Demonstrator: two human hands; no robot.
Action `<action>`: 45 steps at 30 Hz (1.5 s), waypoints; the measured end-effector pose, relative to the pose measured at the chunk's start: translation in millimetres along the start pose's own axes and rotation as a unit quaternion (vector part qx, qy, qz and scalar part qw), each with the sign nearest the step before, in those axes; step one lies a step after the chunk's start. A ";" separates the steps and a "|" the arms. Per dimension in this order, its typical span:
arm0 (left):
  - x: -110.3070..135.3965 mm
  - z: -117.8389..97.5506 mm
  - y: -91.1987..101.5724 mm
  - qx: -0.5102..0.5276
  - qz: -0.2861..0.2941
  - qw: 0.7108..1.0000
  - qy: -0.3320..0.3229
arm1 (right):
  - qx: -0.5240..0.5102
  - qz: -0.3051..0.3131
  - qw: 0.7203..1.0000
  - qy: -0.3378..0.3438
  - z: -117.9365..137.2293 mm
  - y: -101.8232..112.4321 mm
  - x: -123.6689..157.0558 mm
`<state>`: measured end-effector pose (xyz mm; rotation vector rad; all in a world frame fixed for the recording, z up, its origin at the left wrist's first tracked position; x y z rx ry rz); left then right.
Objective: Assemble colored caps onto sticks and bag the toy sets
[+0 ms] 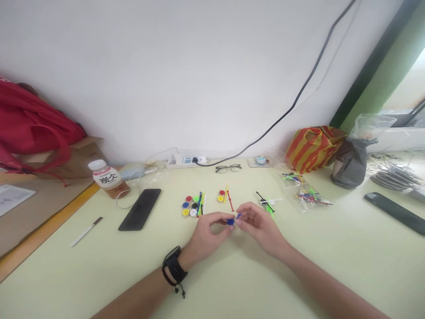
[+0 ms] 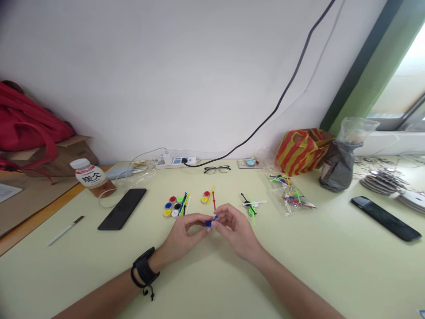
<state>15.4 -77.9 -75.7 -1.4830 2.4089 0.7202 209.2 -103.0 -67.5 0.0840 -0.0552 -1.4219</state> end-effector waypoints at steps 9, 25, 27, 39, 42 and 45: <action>-0.9 1.4 0.9 0.079 -0.071 0.994 -0.019 | -0.052 0.107 0.989 -0.084 -3.1 -11.4 5.2; -0.2 -7.5 9.7 -0.120 -0.006 0.982 -0.145 | -0.020 0.043 0.998 -0.034 -3.2 4.7 -0.8; -0.2 -8.2 9.6 -0.113 0.005 0.985 -0.131 | -0.023 0.046 0.998 -0.037 -2.5 4.3 -0.6; -4.5 -7.5 11.1 0.158 0.059 0.985 0.022 | -0.065 0.028 0.996 -0.054 0.3 5.5 -1.7; -6.8 -1.3 14.3 0.163 0.027 0.985 0.051 | -0.031 -0.002 0.999 -0.033 -2.0 6.9 -1.0; -8.1 4.6 15.4 0.168 -0.001 0.983 0.069 | 0.056 -0.033 0.998 0.007 -2.7 9.6 1.0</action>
Point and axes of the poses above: each hand's wrist, its own x-axis away from the middle knuckle, its own y-axis out of the back of the hand, z = x × y, the point moved 1 cm from there along -x, towards the middle knuckle, and after that the axes turned 11 degrees about -y, right-handed, at the moved point
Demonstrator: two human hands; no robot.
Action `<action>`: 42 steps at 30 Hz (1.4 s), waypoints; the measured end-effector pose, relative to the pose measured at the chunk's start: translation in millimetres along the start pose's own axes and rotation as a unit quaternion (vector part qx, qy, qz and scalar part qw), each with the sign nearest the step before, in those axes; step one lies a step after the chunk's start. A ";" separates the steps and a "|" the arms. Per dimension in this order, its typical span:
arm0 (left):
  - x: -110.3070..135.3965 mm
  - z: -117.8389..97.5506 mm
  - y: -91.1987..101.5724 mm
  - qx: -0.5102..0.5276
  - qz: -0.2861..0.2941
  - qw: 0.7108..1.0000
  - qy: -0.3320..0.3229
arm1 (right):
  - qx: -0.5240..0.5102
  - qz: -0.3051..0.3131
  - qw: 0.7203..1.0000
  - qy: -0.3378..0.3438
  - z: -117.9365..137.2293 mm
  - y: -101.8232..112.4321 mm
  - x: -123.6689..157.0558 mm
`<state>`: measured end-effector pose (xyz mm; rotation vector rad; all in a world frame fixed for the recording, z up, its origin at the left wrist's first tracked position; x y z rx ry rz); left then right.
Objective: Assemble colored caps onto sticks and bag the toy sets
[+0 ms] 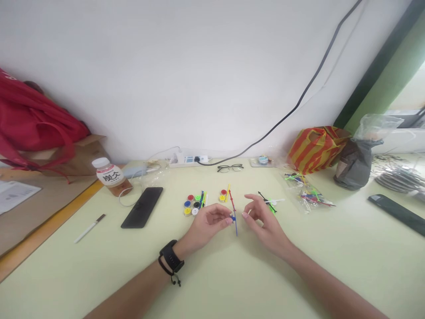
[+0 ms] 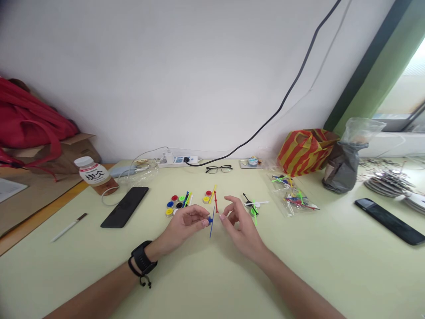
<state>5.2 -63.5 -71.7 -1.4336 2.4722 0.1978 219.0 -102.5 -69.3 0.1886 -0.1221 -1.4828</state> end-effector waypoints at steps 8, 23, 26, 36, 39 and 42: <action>-0.2 -2.0 -1.6 -0.005 -0.016 1.000 0.003 | 0.030 0.020 0.998 0.048 -3.2 -3.7 6.7; -0.6 -3.8 -4.0 -0.020 -0.019 1.000 -0.005 | 0.029 0.075 0.997 -0.007 1.3 -6.0 3.1; -0.2 -5.0 -4.9 -0.019 -0.020 1.000 -0.005 | 0.049 0.089 0.995 -0.005 0.9 -8.5 3.8; 1.4 -3.2 -6.9 -0.005 -0.004 1.000 0.000 | 0.073 0.090 0.993 -0.004 2.1 -9.3 4.0; 3.1 -3.0 -9.2 -0.002 0.014 1.000 -0.005 | 0.085 0.095 0.992 -0.004 0.2 -11.3 5.1; 3.9 -4.1 -10.1 -0.078 0.020 0.996 -0.027 | 0.126 0.075 0.989 0.020 -0.5 -8.3 5.4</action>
Point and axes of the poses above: each hand's wrist, its own x-axis away from the middle knuckle, its own y-axis out of the back of the hand, z = x × y, the point moved 1 cm from there along -x, towards the middle knuckle, and after that the axes turned 11 degrees about -y, right-handed, at the moved point
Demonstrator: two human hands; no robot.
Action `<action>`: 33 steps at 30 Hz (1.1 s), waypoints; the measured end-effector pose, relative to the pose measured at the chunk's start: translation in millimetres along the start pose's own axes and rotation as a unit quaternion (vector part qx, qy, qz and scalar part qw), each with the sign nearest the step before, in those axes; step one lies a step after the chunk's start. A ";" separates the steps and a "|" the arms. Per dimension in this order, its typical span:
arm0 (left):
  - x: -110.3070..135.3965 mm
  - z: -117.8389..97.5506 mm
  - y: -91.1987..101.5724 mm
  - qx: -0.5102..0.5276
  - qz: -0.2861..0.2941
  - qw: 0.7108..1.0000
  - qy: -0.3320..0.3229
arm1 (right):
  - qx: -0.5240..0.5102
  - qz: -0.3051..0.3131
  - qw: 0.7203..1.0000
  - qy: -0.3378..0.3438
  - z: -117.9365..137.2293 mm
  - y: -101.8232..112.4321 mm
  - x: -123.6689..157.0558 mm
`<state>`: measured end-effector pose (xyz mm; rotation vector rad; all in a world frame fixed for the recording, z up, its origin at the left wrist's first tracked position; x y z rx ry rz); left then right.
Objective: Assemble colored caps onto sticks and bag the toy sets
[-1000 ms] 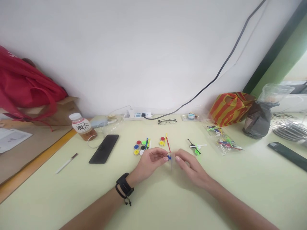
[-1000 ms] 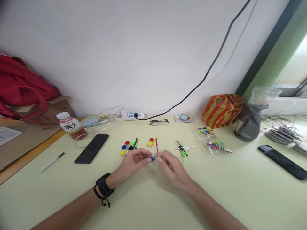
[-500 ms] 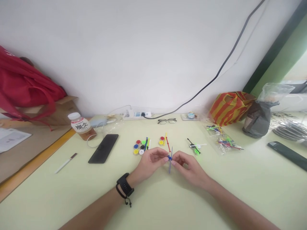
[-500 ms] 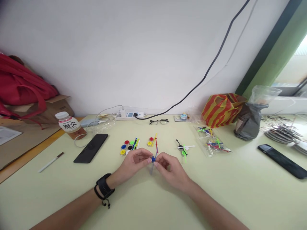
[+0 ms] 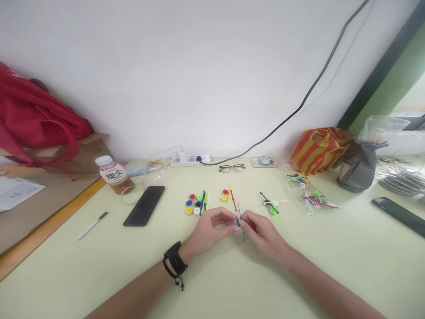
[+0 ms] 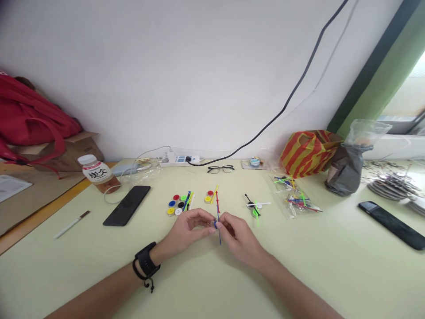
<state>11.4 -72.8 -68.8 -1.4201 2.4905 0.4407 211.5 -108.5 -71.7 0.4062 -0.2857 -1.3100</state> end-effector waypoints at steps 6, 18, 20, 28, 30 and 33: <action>0.7 5.0 7.7 -0.288 -0.046 0.954 -0.069 | 0.187 -0.140 0.969 0.080 -3.6 22.5 -1.1; 9.3 15.2 6.8 -0.432 0.079 0.896 -0.059 | 0.476 -0.113 0.866 0.106 -19.8 28.5 -8.5; 9.2 14.7 6.4 -0.439 0.095 0.892 -0.051 | 0.498 -0.142 0.850 0.093 -27.9 36.4 -12.6; 9.8 19.1 7.4 -0.441 0.087 0.890 -0.076 | 0.514 -0.259 0.818 0.020 -53.6 67.1 -24.6; 9.8 19.3 7.1 -0.444 0.086 0.889 -0.077 | 0.491 -0.264 0.830 0.030 -50.3 64.7 -24.2; 8.5 18.4 6.3 -0.451 0.086 0.885 -0.077 | 0.439 -0.242 0.863 0.062 -40.5 51.2 -20.9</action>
Point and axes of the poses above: each hand's wrist, its own x-axis away from the middle knuckle, its own y-axis out of the back of the hand, z = x × y, the point moved 1 cm from there along -x, towards the middle knuckle, and after that the axes turned 11 degrees about -y, right-handed, at the moved point
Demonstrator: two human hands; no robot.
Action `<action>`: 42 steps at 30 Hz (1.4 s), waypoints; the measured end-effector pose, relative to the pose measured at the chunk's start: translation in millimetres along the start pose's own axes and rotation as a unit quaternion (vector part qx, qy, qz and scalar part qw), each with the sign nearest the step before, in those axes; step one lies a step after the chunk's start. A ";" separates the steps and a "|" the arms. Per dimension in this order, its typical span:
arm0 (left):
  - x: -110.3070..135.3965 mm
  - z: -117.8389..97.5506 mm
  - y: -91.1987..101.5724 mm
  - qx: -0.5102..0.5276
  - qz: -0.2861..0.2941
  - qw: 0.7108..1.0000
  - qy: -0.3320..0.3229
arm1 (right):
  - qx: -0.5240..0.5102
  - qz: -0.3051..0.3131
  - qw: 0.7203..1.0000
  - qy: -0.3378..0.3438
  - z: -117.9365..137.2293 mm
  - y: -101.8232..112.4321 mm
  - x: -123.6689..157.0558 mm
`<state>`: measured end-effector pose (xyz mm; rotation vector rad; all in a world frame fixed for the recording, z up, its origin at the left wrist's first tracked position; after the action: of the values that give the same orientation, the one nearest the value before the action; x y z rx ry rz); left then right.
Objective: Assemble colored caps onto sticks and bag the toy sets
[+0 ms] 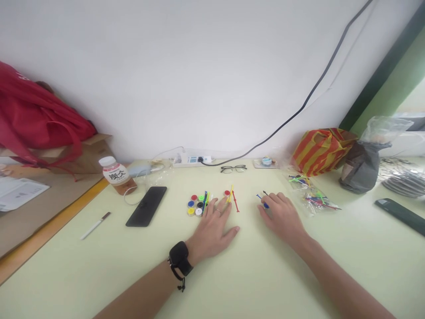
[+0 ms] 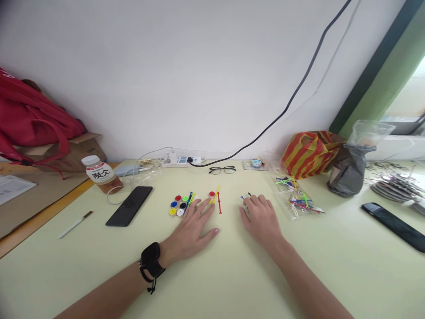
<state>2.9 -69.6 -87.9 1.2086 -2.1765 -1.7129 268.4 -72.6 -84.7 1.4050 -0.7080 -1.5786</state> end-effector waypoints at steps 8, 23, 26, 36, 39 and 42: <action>-4.9 -2.6 0.5 -0.031 -0.004 0.999 0.006 | -0.133 0.115 0.979 0.100 47.3 4.2 17.8; -4.4 -19.0 9.9 0.071 -0.035 0.994 -0.071 | -0.106 0.121 0.982 0.094 36.7 0.2 18.0; -4.7 -20.3 12.0 0.103 -0.044 0.992 -0.054 | -0.127 0.132 0.975 0.122 37.6 0.9 17.1; -6.6 -22.0 20.7 0.164 -0.033 0.986 0.005 | -0.328 0.228 0.915 0.058 47.6 13.5 20.8; -6.6 -22.9 21.9 0.170 -0.049 0.984 0.005 | -0.409 0.237 0.881 0.005 54.6 9.1 21.2; -7.1 -22.1 20.1 0.162 -0.073 0.984 0.011 | -0.483 0.242 0.840 -0.052 60.5 0.6 19.7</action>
<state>9.4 -81.2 -60.2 1.4865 -2.4788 -1.4201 210.4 -98.5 -81.5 0.3470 -0.1996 -1.2836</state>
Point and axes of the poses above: each hand's wrist, its own x-axis away from the middle knuckle, its own y-axis out of the back of the hand, z = x × y, the point moved 1 cm from there along -x, towards the middle knuckle, and after that the axes turned 11 degrees about -y, right-handed, at the moved point
